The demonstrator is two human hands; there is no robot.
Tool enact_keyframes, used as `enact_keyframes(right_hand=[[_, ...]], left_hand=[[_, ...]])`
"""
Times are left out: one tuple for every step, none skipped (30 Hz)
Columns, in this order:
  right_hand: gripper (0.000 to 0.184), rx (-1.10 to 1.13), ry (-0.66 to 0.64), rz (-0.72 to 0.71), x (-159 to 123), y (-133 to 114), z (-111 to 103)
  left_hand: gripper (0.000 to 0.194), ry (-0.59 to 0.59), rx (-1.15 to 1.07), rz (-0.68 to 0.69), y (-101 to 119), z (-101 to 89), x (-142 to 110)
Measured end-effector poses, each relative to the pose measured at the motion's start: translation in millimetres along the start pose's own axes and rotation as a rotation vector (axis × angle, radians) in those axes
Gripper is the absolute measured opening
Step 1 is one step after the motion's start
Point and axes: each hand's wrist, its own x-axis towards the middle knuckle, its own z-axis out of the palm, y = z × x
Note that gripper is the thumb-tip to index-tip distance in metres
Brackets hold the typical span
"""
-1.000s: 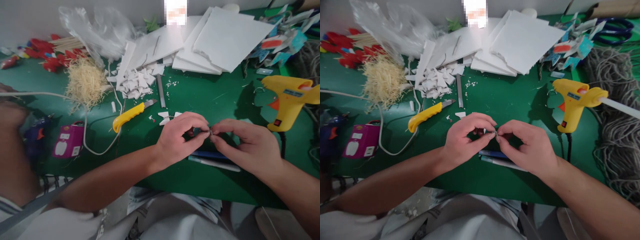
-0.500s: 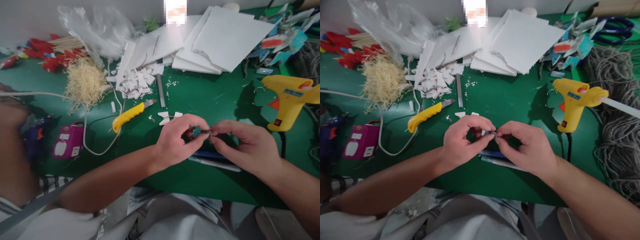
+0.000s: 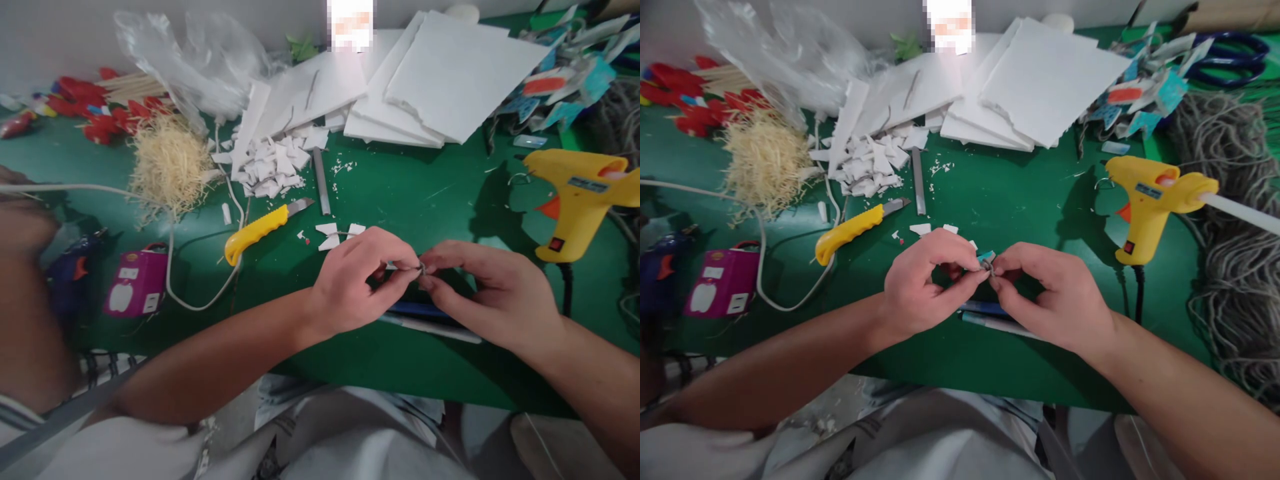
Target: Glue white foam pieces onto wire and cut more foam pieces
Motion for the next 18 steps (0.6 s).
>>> enact_keyframes(right_hand=[[0.011,0.010,0.002,-0.006,0.2,0.0,0.1],[0.012,0.021,0.004,-0.011,0.2,0.1,0.3],[0.012,0.033,0.008,-0.010,0.1,0.3,0.5],[0.012,0.046,0.011,-0.005,0.0,0.6,0.8],[0.011,0.058,0.012,0.004,-0.2,1.0,1.1],[0.011,0.068,0.012,0.017,-0.3,1.4,1.3],[0.010,0.076,0.013,0.026,-0.4,1.8,1.4],[0.010,0.081,0.010,0.030,-0.4,2.2,1.5],[0.010,0.083,0.004,0.035,-0.3,2.4,1.5],[0.010,0.086,0.000,0.035,-0.2,2.6,1.6],[0.010,0.090,-0.004,0.039,-0.1,2.6,1.6],[0.010,0.095,-0.007,0.047,0.0,2.6,1.8],[0.009,0.103,-0.008,0.056,0.0,2.4,1.9],[0.009,0.112,0.000,0.065,0.0,2.2,2.0],[0.008,0.120,0.012,0.077,-0.2,1.9,2.0],[0.007,0.124,0.022,0.089,-0.4,1.7,1.8],[0.006,0.124,0.033,0.101,-0.7,1.4,1.6],[0.005,0.121,0.046,0.113,-1.0,1.2,1.2]], left_hand=[[0.021,0.001,0.005,0.009,0.3,-0.3,0.3],[0.020,0.001,0.010,0.010,0.8,-0.5,0.5],[0.019,0.000,0.015,0.004,1.3,-0.8,0.7],[0.018,-0.003,0.020,-0.005,1.9,-1.1,0.8],[0.017,-0.007,0.027,-0.014,2.5,-1.3,0.9],[0.018,-0.013,0.034,-0.022,3.1,-1.6,0.9],[0.018,-0.018,0.041,-0.029,3.6,-1.8,0.8],[0.019,-0.023,0.048,-0.036,4.0,-1.9,0.7],[0.019,-0.027,0.058,-0.038,4.3,-1.9,0.6],[0.019,-0.028,0.067,-0.036,4.5,-1.8,0.5],[0.018,-0.027,0.074,-0.031,4.5,-1.6,0.5],[0.018,-0.024,0.080,-0.024,4.5,-1.4,0.5],[0.018,-0.018,0.083,-0.016,4.4,-1.2,0.6],[0.019,-0.011,0.083,-0.009,4.3,-1.0,0.7],[0.020,-0.005,0.078,-0.004,4.3,-0.9,0.8],[0.021,-0.004,0.070,0.003,4.3,-0.9,0.7],[0.022,-0.010,0.059,0.013,4.5,-1.0,0.6],[0.021,-0.021,0.048,0.028,4.9,-1.2,0.4]])
